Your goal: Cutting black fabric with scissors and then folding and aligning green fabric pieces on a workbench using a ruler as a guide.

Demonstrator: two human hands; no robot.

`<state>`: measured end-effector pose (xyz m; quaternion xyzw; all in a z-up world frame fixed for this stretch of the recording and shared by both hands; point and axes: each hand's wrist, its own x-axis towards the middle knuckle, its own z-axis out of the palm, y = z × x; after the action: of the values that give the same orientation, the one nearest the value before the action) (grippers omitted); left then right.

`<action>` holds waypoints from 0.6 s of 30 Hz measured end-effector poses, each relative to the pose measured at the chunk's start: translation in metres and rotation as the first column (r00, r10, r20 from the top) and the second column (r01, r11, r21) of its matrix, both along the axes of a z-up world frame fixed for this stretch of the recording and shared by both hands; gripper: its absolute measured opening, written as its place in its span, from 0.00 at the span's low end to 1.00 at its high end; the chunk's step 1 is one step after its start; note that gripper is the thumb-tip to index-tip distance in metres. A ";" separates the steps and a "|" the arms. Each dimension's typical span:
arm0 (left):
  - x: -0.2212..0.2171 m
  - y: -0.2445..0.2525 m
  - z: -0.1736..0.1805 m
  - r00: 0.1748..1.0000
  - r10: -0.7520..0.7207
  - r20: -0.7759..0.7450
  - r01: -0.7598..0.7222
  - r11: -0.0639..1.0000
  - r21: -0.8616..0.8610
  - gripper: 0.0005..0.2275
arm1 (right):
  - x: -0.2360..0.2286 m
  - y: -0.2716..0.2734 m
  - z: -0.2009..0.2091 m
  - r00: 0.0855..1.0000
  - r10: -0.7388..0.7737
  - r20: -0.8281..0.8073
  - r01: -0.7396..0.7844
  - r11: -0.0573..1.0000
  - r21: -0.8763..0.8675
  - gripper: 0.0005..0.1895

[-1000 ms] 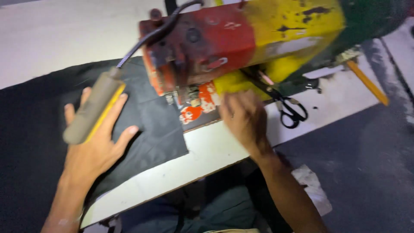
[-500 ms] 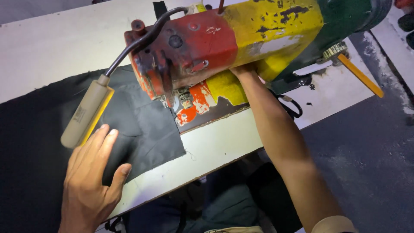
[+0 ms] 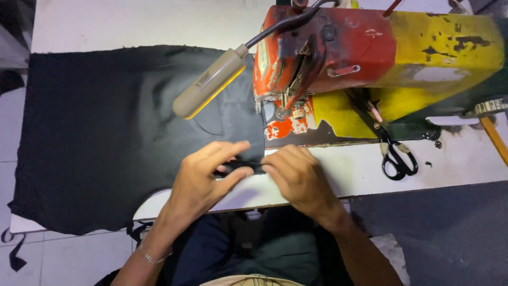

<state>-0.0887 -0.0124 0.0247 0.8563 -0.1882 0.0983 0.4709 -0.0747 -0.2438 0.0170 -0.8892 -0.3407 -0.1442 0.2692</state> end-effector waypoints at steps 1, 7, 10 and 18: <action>0.008 -0.003 -0.006 0.999 0.015 -0.041 -0.015 1.000 0.005 0.15 | 0.004 0.005 -0.010 1.000 0.011 -0.021 -0.011 1.000 -0.003 0.01; 0.047 0.009 -0.017 0.973 0.137 -0.186 -0.137 0.991 0.016 0.06 | 0.048 0.016 -0.040 0.988 -0.061 -0.140 0.089 0.976 0.200 0.08; 0.054 0.011 -0.020 0.961 0.202 -0.188 -0.187 0.978 0.093 0.07 | 0.047 0.010 -0.045 0.981 -0.162 -0.107 0.182 0.958 0.221 0.10; 0.055 0.008 -0.025 0.967 0.253 -0.034 -0.230 0.921 0.315 0.06 | 0.018 0.003 -0.032 0.981 -0.169 0.090 0.148 0.967 0.209 0.08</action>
<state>-0.0332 -0.0048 -0.0003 0.9389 -0.0768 0.0932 0.3222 -0.0572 -0.2404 -0.0146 -0.8727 -0.2659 -0.2464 0.3270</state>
